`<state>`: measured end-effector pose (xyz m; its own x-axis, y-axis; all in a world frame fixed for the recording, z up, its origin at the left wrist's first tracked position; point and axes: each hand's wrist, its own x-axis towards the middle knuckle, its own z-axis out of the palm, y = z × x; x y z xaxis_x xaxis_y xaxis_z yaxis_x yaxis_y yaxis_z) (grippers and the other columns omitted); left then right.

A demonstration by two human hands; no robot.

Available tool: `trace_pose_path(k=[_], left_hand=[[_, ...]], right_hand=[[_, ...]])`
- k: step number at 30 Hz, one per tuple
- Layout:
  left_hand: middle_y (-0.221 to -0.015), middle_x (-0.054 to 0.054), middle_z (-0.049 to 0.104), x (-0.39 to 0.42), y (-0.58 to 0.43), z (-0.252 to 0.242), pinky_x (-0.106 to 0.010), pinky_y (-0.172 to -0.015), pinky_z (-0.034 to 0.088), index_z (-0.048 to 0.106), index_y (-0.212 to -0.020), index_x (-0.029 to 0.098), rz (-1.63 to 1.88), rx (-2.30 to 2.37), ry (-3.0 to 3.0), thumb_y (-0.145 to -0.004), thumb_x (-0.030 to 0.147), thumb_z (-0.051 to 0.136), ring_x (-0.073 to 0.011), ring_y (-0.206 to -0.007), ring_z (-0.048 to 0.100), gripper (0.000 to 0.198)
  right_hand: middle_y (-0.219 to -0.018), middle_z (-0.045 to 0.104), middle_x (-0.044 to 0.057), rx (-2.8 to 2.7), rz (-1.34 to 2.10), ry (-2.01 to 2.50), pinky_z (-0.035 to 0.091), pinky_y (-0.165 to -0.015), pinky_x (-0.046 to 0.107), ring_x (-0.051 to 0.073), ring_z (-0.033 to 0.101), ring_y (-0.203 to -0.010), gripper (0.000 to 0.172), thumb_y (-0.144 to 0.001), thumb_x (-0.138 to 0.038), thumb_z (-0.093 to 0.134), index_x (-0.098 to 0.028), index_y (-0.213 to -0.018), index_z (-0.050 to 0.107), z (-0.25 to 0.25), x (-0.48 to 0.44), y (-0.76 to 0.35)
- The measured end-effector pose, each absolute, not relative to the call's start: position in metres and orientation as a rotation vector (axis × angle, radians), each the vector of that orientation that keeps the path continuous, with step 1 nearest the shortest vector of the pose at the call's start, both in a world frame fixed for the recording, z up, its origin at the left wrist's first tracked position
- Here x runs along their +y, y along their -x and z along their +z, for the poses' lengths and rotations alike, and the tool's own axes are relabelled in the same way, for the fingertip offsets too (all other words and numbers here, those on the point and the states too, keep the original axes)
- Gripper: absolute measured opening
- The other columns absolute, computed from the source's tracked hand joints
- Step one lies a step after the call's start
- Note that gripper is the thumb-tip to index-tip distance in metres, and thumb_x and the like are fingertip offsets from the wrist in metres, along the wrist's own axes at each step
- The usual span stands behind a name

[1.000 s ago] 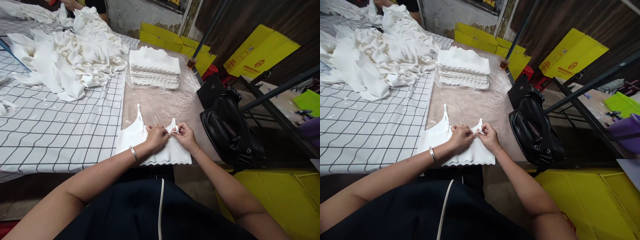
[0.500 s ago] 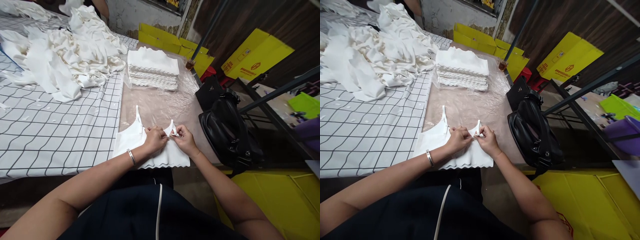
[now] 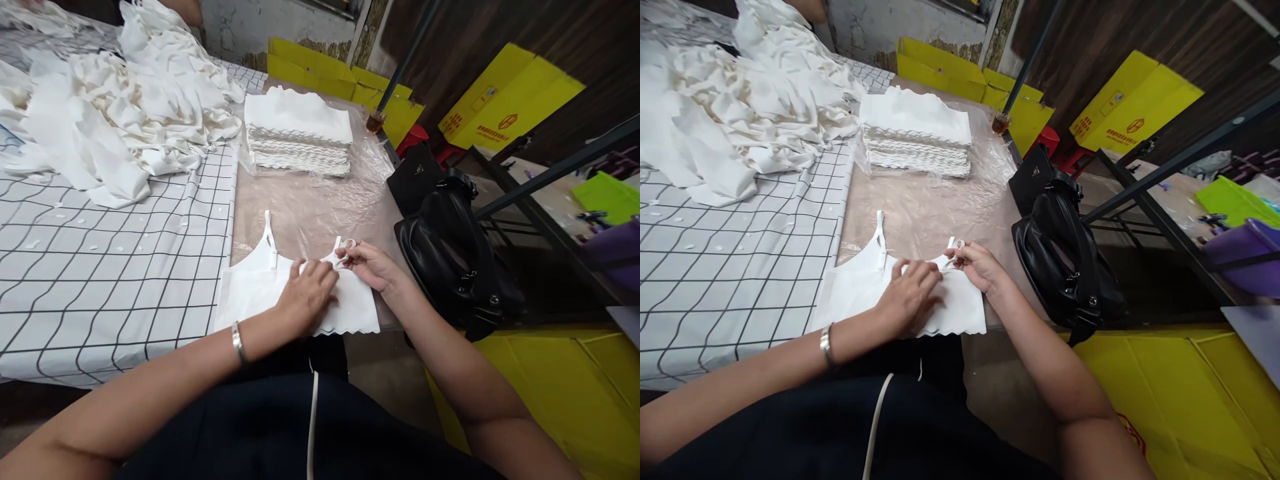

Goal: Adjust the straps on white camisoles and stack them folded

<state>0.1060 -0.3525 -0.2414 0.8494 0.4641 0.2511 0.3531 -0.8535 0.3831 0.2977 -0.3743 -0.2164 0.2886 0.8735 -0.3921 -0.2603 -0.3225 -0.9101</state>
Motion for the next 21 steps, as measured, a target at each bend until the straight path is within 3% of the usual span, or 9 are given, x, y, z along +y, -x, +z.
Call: trace_pose_path(k=[3,7,15,18,21], left_hand=[[-0.147,-0.013,0.048,-0.368,-0.088,-0.252,-0.049,-0.114,0.018,0.051,-0.137,0.019,0.35,0.172,-2.796,-0.09,0.058,0.052,-0.0326,-0.138,0.037,0.061],[-0.156,-0.007,0.037,-0.375,-0.078,-0.262,-0.054,-0.118,0.007,0.038,-0.149,0.026,0.24,0.067,-2.803,-0.093,0.065,0.037,-0.0304,-0.148,0.022,0.068],[-0.151,-0.01,0.044,-0.372,-0.077,-0.252,-0.057,-0.116,0.014,0.042,-0.147,0.025,0.353,0.096,-2.766,-0.09,0.067,0.041,-0.0334,-0.142,0.034,0.071],[-0.13,-0.013,0.062,-0.364,-0.041,-0.241,-0.05,-0.107,0.03,0.059,-0.13,0.022,0.525,0.558,-2.664,-0.095,0.053,0.043,-0.0302,-0.123,0.053,0.049],[-0.097,-0.012,0.069,-0.354,0.014,-0.233,-0.044,-0.085,0.041,0.066,-0.097,0.02,0.529,1.226,-2.533,-0.095,0.044,0.041,-0.0291,-0.093,0.061,0.034]], right_hand=[[-0.087,0.073,0.005,-0.458,1.299,1.445,0.052,-0.071,0.034,0.022,0.066,-0.086,0.016,-0.065,-0.015,0.064,-0.022,-0.075,0.054,-0.218,-0.354,-0.314],[-0.087,0.071,0.003,-0.451,1.194,1.438,0.053,-0.068,0.03,0.019,0.067,-0.088,0.019,-0.065,-0.013,0.062,-0.023,-0.073,0.048,-0.223,-0.32,-0.333],[-0.066,0.064,0.0,-0.614,1.065,1.75,0.051,-0.062,0.03,0.016,0.06,-0.061,0.024,-0.067,-0.012,0.067,-0.023,-0.08,0.05,-0.219,-0.297,-0.34],[-0.057,0.057,-0.002,-0.919,0.642,2.046,0.042,-0.055,0.028,0.015,0.052,-0.055,0.021,-0.069,-0.024,0.072,-0.023,-0.071,0.051,-0.201,-0.328,-0.349],[-0.052,0.049,-0.002,-1.182,0.325,2.197,0.033,-0.051,0.027,0.014,0.045,-0.052,0.034,-0.071,-0.043,0.072,-0.023,-0.059,0.047,-0.19,-0.388,-0.347]])
